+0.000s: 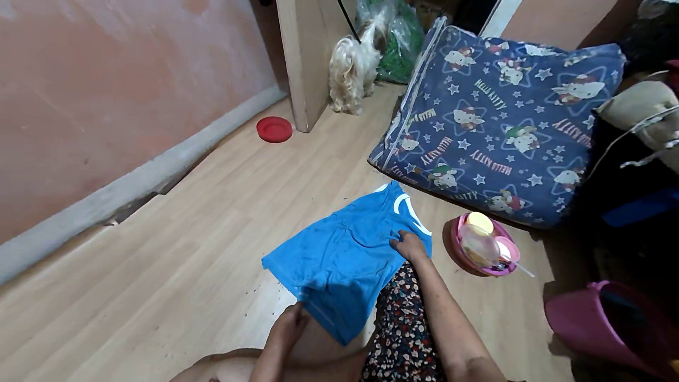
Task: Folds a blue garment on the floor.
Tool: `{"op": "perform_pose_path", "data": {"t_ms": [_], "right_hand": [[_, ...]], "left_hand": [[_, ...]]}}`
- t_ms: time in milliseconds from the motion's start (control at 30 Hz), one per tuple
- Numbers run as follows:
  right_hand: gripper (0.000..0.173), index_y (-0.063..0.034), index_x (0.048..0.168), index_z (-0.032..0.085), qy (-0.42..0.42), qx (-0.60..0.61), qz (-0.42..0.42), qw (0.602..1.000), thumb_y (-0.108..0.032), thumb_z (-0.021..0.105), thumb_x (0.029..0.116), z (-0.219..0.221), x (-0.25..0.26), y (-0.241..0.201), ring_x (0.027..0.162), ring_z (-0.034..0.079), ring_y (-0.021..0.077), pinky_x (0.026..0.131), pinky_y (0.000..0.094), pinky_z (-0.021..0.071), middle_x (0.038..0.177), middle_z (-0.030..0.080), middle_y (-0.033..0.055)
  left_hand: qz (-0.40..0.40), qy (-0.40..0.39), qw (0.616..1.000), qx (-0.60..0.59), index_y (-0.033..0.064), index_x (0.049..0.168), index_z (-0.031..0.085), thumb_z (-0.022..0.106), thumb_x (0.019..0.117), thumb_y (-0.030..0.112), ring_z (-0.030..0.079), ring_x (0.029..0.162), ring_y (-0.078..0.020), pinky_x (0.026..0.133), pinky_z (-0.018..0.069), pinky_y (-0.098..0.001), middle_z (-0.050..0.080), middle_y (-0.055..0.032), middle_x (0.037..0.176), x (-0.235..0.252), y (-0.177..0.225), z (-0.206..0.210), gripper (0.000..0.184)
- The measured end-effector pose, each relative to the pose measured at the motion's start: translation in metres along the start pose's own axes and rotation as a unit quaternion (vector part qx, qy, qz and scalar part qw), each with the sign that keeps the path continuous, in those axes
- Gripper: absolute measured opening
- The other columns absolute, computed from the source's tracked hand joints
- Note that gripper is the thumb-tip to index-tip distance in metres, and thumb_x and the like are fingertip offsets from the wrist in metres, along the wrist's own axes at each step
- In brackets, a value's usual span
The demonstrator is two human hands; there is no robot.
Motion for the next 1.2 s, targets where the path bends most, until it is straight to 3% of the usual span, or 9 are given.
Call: {"op": "perform_pose_path", "data": {"t_ms": [500,667,833,967,1200], "right_hand": [[0.044,0.002,0.129,0.063,0.016,-0.003,-0.004,1.0,-0.033,0.059,0.1029,-0.0001,-0.0041,0.0,0.128,0.057,0.0409,0.106,0.06,0.0425,0.13,0.063,0.0265],[0.043,0.0017,0.128,0.063,0.016,-0.009,-0.003,1.0,-0.033,0.058,0.1034,-0.0008,-0.0044,-0.001,0.126,0.058,0.0402,0.105,0.0591,0.0431,0.128,0.064,0.0259],[0.043,0.0019,0.127,0.064,0.021,-0.006,-0.006,1.0,-0.033,0.058,0.1031,-0.0011,-0.005,-0.0003,0.125,0.058,0.0405,0.104,0.0593,0.0435,0.127,0.064,0.0263],[0.044,0.0015,0.129,0.063,0.022,-0.003,-0.002,1.0,-0.033,0.058,0.1033,-0.0018,-0.0057,-0.0004,0.126,0.058,0.041,0.105,0.0605,0.0429,0.128,0.064,0.0261],[0.044,0.0017,0.13,0.063,0.024,0.001,-0.002,1.0,-0.033,0.058,0.1032,-0.0016,-0.0064,-0.0004,0.125,0.059,0.0405,0.104,0.0596,0.044,0.128,0.064,0.026]], "left_hand": [[0.003,-0.004,1.0,-0.002,-0.0001,0.145,0.051,0.059,0.1032,0.017,0.061,0.121,-0.0422,0.106,0.0461,-0.0558,0.062,-0.028,0.13,-0.0053,0.0002,0.0002,0.045],[-0.02,0.005,1.0,-0.005,0.0036,0.155,0.036,0.06,0.1023,0.016,0.061,0.122,-0.0426,0.106,0.0465,-0.0567,0.061,-0.0282,0.132,-0.0038,0.0023,-0.0006,0.06],[0.026,0.098,0.992,-0.073,-0.0008,0.161,0.018,0.066,0.0975,0.012,0.059,0.125,-0.0436,0.109,0.0449,-0.0564,0.058,-0.0302,0.136,-0.006,-0.0007,0.0001,0.08],[0.039,0.126,0.987,-0.092,0.0024,0.163,0.009,0.068,0.0956,0.011,0.062,0.118,-0.0438,0.104,0.0476,-0.0575,0.06,-0.0297,0.131,-0.0034,-0.0002,-0.0011,0.09],[0.042,0.126,0.986,-0.097,0.0002,0.162,0.005,0.068,0.0958,0.011,0.063,0.116,-0.0445,0.104,0.0476,-0.0576,0.059,-0.0309,0.131,-0.0036,0.0013,-0.0017,0.092]]}}
Point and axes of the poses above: each hand's wrist, its own x-axis towards the middle knuckle, its own z-axis out of the palm, y = z × x, the point moved 3 cm from there along x, towards the middle knuckle
